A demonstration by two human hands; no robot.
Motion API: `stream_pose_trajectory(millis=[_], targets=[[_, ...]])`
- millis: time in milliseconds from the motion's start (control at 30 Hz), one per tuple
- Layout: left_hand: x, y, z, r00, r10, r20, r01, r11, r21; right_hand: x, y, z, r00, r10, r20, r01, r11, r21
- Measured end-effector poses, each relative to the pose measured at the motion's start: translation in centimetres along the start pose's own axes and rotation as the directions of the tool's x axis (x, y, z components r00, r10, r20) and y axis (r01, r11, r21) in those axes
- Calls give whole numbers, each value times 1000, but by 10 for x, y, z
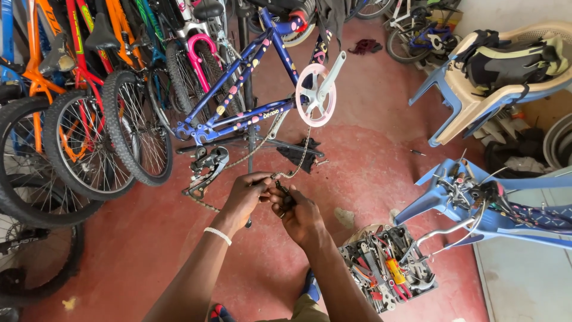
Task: Threading a bicycle chain through the rear derailleur and joining the ends to complete the loop.
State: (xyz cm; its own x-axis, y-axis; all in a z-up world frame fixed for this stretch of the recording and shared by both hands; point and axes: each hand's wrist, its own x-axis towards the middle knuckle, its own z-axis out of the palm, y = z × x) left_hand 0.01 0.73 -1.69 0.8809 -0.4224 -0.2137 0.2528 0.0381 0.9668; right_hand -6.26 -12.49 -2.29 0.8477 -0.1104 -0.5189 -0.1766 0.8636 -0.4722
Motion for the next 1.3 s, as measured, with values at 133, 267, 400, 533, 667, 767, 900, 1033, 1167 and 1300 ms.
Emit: stream_pose_trajectory(millis=[133,267,400,533,667,767,900,1033,1167,1300], targets=[[-9,15,0,998,39,55,-36,999,-41,-4,-2,6,999,27,40,-27,1000,13],[-21,30,4,989,88,119,-87,996,-17,-16,-12,12,992,56,117,-44,994,-104],[-5,6,-2,970,235,54,-234,972,-34,-29,-16,18,847,-465,259,339,97,-936],[-3,9,4,958,282,-45,-284,958,-39,-54,-14,34,506,-572,646,514,-402,-758],[-6,16,9,943,333,3,-330,935,-131,-26,-13,11,795,-596,107,415,407,-813],[-6,17,5,940,341,16,-336,932,-138,-21,-19,11,913,-407,32,353,749,-560],[-4,17,5,941,338,24,-333,936,-118,-27,-35,15,614,-636,467,626,32,-779],[4,6,2,939,344,8,-340,931,-134,-22,-32,19,668,-689,281,624,312,-717],[5,6,4,954,298,-29,-299,944,-142,-15,-33,12,932,-355,77,324,716,-619],[6,8,3,946,322,-22,-321,929,-183,-14,-32,16,790,-522,321,608,599,-522]])
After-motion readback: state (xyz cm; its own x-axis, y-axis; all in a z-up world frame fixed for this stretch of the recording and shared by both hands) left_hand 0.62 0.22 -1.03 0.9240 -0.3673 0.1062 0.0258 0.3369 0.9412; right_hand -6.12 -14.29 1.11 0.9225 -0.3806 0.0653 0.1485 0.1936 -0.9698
